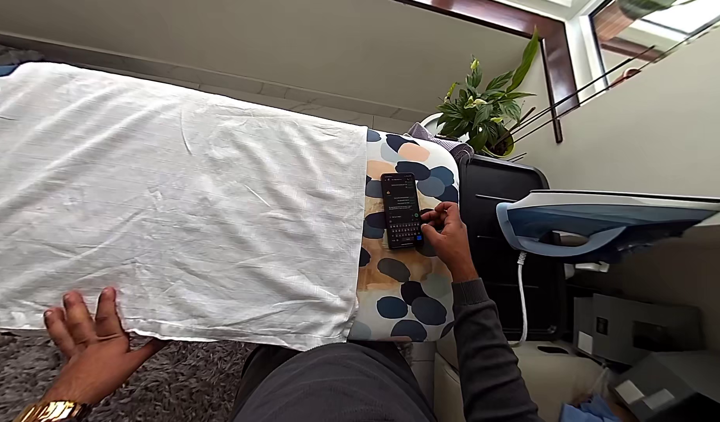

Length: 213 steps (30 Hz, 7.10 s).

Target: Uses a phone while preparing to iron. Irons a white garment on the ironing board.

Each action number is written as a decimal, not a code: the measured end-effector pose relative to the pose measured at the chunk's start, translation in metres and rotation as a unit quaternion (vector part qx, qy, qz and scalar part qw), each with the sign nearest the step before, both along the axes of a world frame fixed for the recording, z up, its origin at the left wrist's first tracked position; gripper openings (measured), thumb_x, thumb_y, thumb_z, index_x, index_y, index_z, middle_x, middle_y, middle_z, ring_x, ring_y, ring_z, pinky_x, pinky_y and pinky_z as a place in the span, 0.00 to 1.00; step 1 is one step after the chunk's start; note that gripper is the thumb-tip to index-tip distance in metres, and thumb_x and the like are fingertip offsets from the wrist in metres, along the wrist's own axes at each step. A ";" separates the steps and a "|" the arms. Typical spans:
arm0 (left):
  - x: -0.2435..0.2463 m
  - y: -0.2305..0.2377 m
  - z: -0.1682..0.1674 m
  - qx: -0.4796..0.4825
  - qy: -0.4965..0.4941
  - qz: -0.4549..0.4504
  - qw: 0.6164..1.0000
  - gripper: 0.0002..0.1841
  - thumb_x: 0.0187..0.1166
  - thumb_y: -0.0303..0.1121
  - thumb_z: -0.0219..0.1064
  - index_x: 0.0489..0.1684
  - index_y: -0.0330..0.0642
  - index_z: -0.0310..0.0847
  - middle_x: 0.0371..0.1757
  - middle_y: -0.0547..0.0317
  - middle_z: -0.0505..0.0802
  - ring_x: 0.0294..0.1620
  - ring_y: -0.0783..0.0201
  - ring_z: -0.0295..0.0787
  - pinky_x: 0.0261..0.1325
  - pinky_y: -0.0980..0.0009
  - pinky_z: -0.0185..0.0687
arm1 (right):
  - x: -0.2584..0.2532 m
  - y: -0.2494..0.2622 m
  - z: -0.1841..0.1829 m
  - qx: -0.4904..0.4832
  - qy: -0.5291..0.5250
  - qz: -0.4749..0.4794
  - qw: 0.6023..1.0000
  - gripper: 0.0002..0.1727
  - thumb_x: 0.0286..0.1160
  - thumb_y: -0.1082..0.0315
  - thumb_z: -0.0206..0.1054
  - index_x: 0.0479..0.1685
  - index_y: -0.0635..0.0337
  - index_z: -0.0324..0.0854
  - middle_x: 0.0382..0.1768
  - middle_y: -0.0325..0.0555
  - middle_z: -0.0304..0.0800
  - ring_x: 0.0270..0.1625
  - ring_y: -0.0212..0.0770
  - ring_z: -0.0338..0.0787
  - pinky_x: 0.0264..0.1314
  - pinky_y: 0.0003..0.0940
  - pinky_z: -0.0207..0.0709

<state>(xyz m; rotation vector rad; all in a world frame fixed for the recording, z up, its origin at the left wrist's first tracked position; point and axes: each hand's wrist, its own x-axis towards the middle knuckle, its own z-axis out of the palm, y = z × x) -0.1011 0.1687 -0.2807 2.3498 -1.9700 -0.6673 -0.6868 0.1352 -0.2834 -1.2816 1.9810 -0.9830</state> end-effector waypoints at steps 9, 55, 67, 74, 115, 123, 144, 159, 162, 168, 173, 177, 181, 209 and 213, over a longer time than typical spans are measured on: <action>-0.001 0.000 0.001 0.005 -0.004 0.006 1.000 0.74 0.43 0.36 0.91 0.95 0.30 0.34 0.92 0.25 0.24 0.92 0.22 0.16 0.88 0.29 0.40 | 0.006 -0.006 -0.001 0.009 0.042 -0.021 0.999 0.26 0.63 0.70 0.74 0.62 0.59 0.72 0.41 0.41 0.93 0.35 0.37 0.91 0.37 0.39 0.84; 0.003 0.001 -0.001 -0.001 0.005 -0.007 1.000 0.73 0.42 0.34 0.91 0.94 0.28 0.34 0.91 0.24 0.24 0.92 0.22 0.14 0.89 0.29 0.39 | -0.007 -0.002 0.002 0.027 0.038 0.071 0.996 0.27 0.56 0.72 0.76 0.59 0.58 0.74 0.46 0.44 0.89 0.42 0.41 0.89 0.42 0.43 0.83; -0.001 0.000 0.003 0.006 0.001 -0.002 1.000 0.72 0.45 0.34 0.91 0.95 0.29 0.34 0.92 0.25 0.23 0.92 0.23 0.14 0.89 0.30 0.37 | -0.006 -0.002 0.000 0.024 0.048 0.071 0.996 0.26 0.57 0.72 0.76 0.58 0.57 0.74 0.44 0.43 0.89 0.41 0.40 0.88 0.41 0.43 0.83; -0.002 0.001 0.004 0.004 0.006 0.000 1.000 0.72 0.45 0.33 0.90 0.95 0.30 0.35 0.92 0.25 0.24 0.92 0.22 0.15 0.88 0.29 0.39 | -0.006 -0.003 -0.003 0.006 0.042 0.059 0.997 0.24 0.59 0.67 0.74 0.57 0.57 0.74 0.42 0.41 0.89 0.38 0.37 0.87 0.37 0.39 0.82; 0.003 0.000 -0.001 0.002 0.006 -0.001 1.000 0.74 0.43 0.34 0.92 0.95 0.30 0.34 0.91 0.25 0.23 0.92 0.23 0.14 0.88 0.29 0.41 | 0.013 -0.013 0.000 0.047 0.131 -0.003 0.990 0.35 0.57 0.61 0.78 0.68 0.61 0.71 0.41 0.47 0.89 0.37 0.48 0.86 0.37 0.53 0.78; 0.004 0.001 -0.003 -0.006 0.001 -0.010 1.000 0.74 0.42 0.35 0.91 0.95 0.30 0.34 0.92 0.24 0.24 0.92 0.22 0.15 0.88 0.29 0.39 | 0.009 -0.021 0.003 0.039 0.090 -0.048 0.994 0.21 0.73 0.64 0.73 0.61 0.61 0.75 0.33 0.44 0.91 0.31 0.43 0.88 0.36 0.49 0.80; 0.004 0.001 -0.002 -0.002 0.005 -0.009 1.000 0.73 0.43 0.35 0.91 0.95 0.30 0.35 0.92 0.25 0.23 0.92 0.22 0.15 0.88 0.29 0.40 | 0.008 -0.019 0.004 0.042 0.071 -0.045 0.996 0.24 0.70 0.64 0.77 0.61 0.60 0.74 0.33 0.42 0.91 0.29 0.39 0.86 0.34 0.44 0.80; 0.001 0.001 -0.001 0.003 0.007 -0.001 1.000 0.74 0.43 0.35 0.91 0.95 0.29 0.34 0.91 0.24 0.23 0.92 0.23 0.14 0.88 0.29 0.40 | 0.026 -0.010 -0.003 0.048 0.145 -0.030 0.988 0.40 0.57 0.52 0.81 0.70 0.60 0.71 0.43 0.48 0.87 0.46 0.51 0.85 0.59 0.62 0.71; -0.001 0.001 0.002 0.006 0.008 0.005 1.000 0.73 0.43 0.33 0.91 0.95 0.30 0.35 0.91 0.25 0.23 0.92 0.24 0.14 0.88 0.29 0.42 | 0.031 -0.011 -0.003 0.052 0.177 -0.025 0.982 0.45 0.55 0.44 0.81 0.71 0.61 0.71 0.46 0.50 0.87 0.52 0.54 0.86 0.59 0.63 0.70; 0.003 0.001 -0.002 -0.003 0.005 -0.001 1.000 0.74 0.42 0.34 0.92 0.95 0.30 0.36 0.92 0.24 0.24 0.92 0.22 0.15 0.88 0.28 0.40 | 0.023 -0.010 0.000 0.064 0.127 -0.011 0.990 0.44 0.58 0.50 0.82 0.75 0.62 0.68 0.49 0.51 0.87 0.53 0.54 0.85 0.60 0.62 0.72; 0.001 0.001 0.000 -0.005 0.016 0.000 1.000 0.73 0.42 0.34 0.91 0.94 0.29 0.36 0.92 0.23 0.24 0.92 0.22 0.15 0.88 0.29 0.39 | 0.001 -0.001 0.000 0.023 0.025 0.029 0.999 0.32 0.59 0.70 0.76 0.67 0.61 0.69 0.51 0.46 0.89 0.47 0.43 0.89 0.47 0.45 0.84; 0.003 0.001 -0.003 -0.014 0.015 -0.004 1.000 0.73 0.41 0.35 0.91 0.94 0.29 0.36 0.91 0.24 0.24 0.92 0.22 0.14 0.88 0.28 0.39 | 0.004 0.001 0.001 0.029 0.051 0.035 0.998 0.33 0.55 0.67 0.80 0.64 0.59 0.71 0.49 0.46 0.88 0.48 0.44 0.88 0.48 0.48 0.82; 0.002 0.001 -0.003 -0.014 0.014 -0.002 1.000 0.73 0.41 0.36 0.91 0.94 0.29 0.36 0.92 0.24 0.24 0.92 0.21 0.15 0.87 0.28 0.40 | 0.006 0.000 0.000 0.031 0.064 0.033 0.997 0.33 0.54 0.65 0.79 0.64 0.59 0.71 0.47 0.47 0.87 0.47 0.46 0.87 0.47 0.50 0.80; 0.000 0.000 0.001 0.004 0.013 0.003 1.000 0.73 0.43 0.34 0.92 0.95 0.30 0.36 0.91 0.25 0.23 0.92 0.23 0.14 0.89 0.30 0.39 | 0.004 -0.003 -0.003 0.014 0.026 0.019 0.999 0.27 0.56 0.71 0.75 0.59 0.59 0.73 0.46 0.45 0.88 0.41 0.42 0.87 0.40 0.43 0.81; 0.003 0.001 -0.002 -0.002 0.010 -0.002 1.000 0.73 0.42 0.34 0.92 0.95 0.30 0.36 0.92 0.25 0.23 0.92 0.22 0.15 0.88 0.30 0.40 | 0.000 -0.001 -0.001 0.014 0.021 0.037 0.999 0.26 0.55 0.73 0.74 0.59 0.58 0.73 0.49 0.44 0.89 0.44 0.41 0.88 0.43 0.43 0.82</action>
